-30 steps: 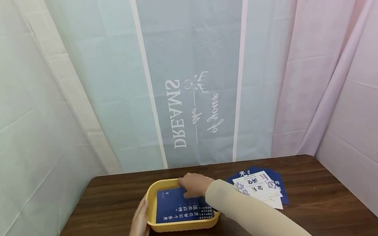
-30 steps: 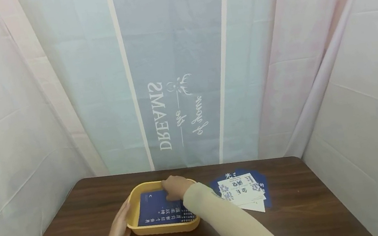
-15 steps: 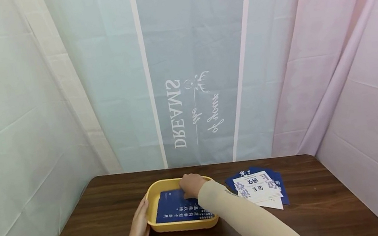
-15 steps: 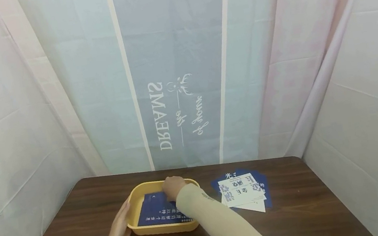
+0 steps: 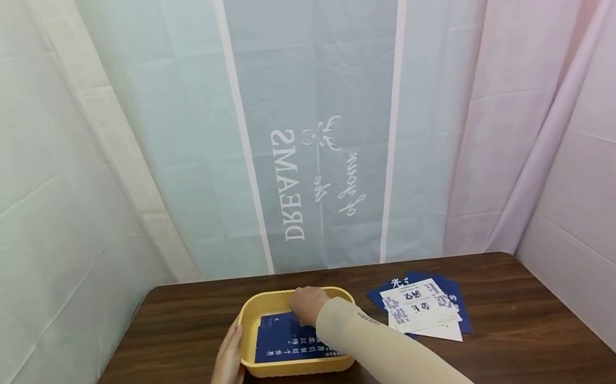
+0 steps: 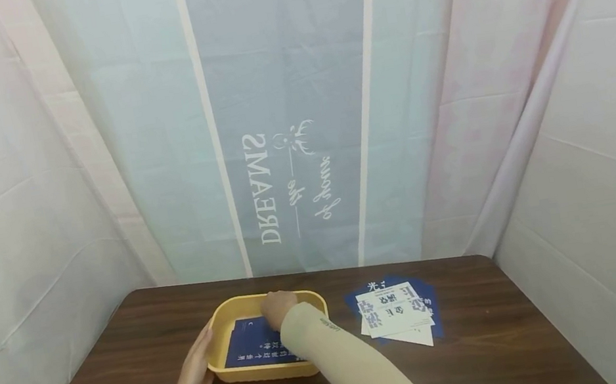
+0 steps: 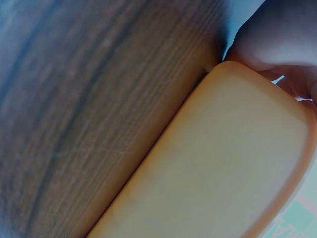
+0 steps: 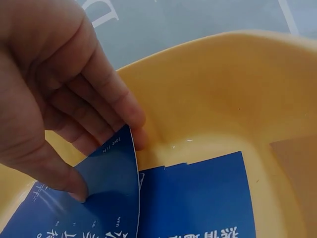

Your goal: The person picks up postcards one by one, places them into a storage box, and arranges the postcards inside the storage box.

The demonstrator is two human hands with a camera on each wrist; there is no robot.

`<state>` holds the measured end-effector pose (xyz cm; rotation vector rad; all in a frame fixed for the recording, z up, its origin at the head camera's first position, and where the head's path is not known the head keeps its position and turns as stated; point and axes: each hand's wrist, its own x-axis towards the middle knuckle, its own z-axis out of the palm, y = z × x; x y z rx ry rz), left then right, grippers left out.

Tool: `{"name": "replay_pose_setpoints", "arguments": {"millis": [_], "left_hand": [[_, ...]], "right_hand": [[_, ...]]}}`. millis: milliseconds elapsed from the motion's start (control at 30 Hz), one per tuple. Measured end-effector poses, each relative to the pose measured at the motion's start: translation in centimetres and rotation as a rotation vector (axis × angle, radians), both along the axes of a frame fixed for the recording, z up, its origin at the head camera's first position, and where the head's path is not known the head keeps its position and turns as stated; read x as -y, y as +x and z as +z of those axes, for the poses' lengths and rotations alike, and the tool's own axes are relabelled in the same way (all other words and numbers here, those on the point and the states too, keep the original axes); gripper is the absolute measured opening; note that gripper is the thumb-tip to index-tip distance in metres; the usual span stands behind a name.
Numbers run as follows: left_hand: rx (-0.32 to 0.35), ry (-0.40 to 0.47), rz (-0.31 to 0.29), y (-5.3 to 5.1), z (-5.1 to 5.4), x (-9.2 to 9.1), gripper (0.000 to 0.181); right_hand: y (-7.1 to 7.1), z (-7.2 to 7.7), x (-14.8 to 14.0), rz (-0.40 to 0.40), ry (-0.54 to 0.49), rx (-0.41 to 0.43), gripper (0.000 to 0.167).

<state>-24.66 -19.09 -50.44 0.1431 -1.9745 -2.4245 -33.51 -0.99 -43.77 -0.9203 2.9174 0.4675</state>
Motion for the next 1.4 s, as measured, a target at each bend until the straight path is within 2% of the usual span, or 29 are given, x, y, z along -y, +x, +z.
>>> {"name": "replay_pose_setpoints", "arguments": {"millis": [133, 333, 500, 967, 1200, 1400], "left_hand": [[0.008, -0.003, 0.004, 0.0, 0.0, 0.0, 0.057], [0.024, -0.015, 0.007, 0.0, 0.0, 0.1, 0.058], [0.024, -0.028, 0.010, 0.1, 0.0, 0.1, 0.058], [0.009, -0.022, 0.007, 0.2, -0.2, 0.0, 0.058], [0.005, -0.018, 0.000, 0.1, -0.3, 0.0, 0.058], [0.010, -0.025, 0.000, 0.1, -0.4, 0.1, 0.059]], "right_hand": [[0.5, 0.1, 0.4, -0.015, 0.049, -0.026, 0.009], [1.3, 0.3, 1.1, -0.065, 0.130, -0.081, 0.012], [1.8, 0.5, 1.7, -0.099, 0.177, -0.090, 0.008], [1.9, 0.3, 2.2, -0.139, 0.174, -0.141, 0.010], [1.6, 0.2, 2.2, -0.135, 0.205, -0.110, 0.011], [1.6, 0.3, 2.0, -0.119, 0.174, -0.129, 0.008]]}}
